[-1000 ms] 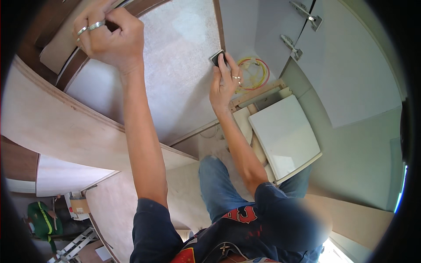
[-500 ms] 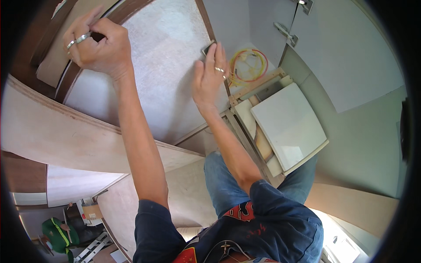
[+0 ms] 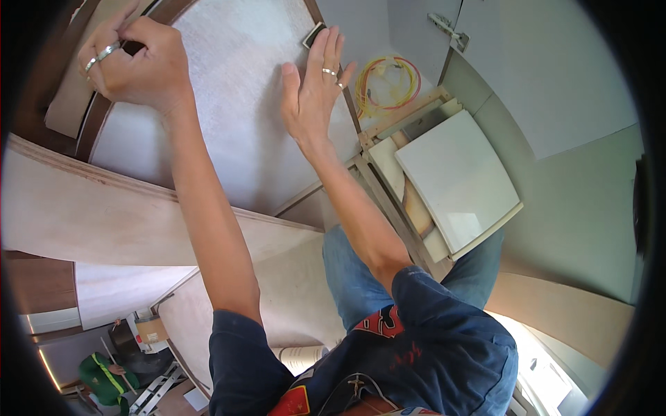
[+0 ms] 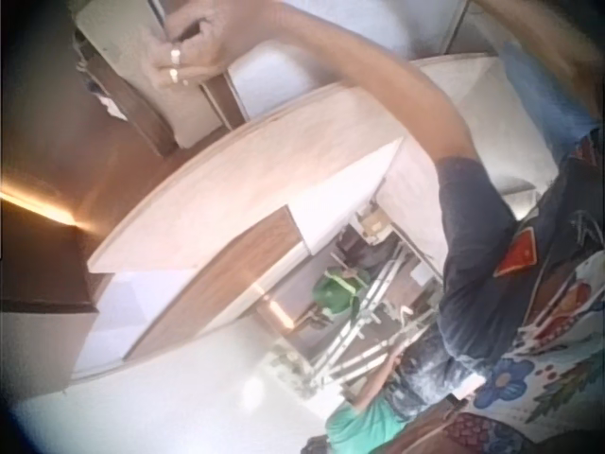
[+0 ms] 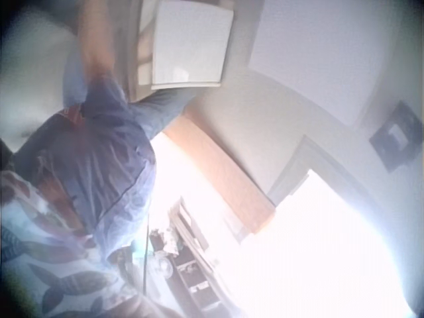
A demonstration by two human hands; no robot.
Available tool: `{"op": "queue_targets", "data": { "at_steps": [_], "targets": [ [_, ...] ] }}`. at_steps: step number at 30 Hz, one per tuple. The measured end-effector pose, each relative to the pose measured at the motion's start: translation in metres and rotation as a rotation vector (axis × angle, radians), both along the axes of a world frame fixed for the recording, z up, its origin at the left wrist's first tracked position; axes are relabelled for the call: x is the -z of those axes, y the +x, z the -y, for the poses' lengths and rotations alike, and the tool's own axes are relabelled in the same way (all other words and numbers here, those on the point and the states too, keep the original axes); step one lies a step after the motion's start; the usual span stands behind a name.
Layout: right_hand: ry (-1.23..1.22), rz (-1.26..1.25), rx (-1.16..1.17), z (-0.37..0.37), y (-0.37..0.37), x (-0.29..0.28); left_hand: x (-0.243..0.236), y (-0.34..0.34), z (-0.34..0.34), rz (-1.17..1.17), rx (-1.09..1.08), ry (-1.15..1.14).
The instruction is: The person uses a utility knife to trim the edges of a white cabinet door. They repeatedly score and scrape the edge to remove excess material, occasionally pausing to wipe the surface with their hand. The person works on the top and side edges of the door while kneeling in a workshop.
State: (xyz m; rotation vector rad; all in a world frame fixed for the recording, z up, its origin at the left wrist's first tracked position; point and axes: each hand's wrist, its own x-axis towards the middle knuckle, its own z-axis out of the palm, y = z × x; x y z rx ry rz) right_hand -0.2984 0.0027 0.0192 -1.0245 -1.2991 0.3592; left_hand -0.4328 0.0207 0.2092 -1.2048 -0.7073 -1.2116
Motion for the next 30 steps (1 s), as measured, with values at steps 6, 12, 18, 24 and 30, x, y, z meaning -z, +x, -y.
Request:
{"op": "queue_targets", "data": {
  "at_steps": [6, 12, 18, 24, 30],
  "targets": [
    [-0.215, 0.028, 0.007, 0.017, 0.000, 0.080, -0.005, 0.008, 0.000, 0.012, 0.016, -0.032],
    [-0.283, 0.017, -0.010, 0.015, -0.002, 0.085, -0.005, 0.008, -0.001, 0.039, 0.045, -0.028],
    [-0.272, -0.063, -0.004, 0.019, -0.007, 0.092, 0.002, 0.000, 0.000, 0.047, 0.046, -0.064],
    [-0.429, -0.090, 0.044, 0.022, -0.005, 0.162, -0.004, 0.006, 0.000, 0.023, 0.053, -0.073],
    [-0.440, -0.060, 0.041, 0.028, -0.012, 0.175, -0.005, -0.005, 0.002, 0.005, 0.035, -0.091]
  ]
}}
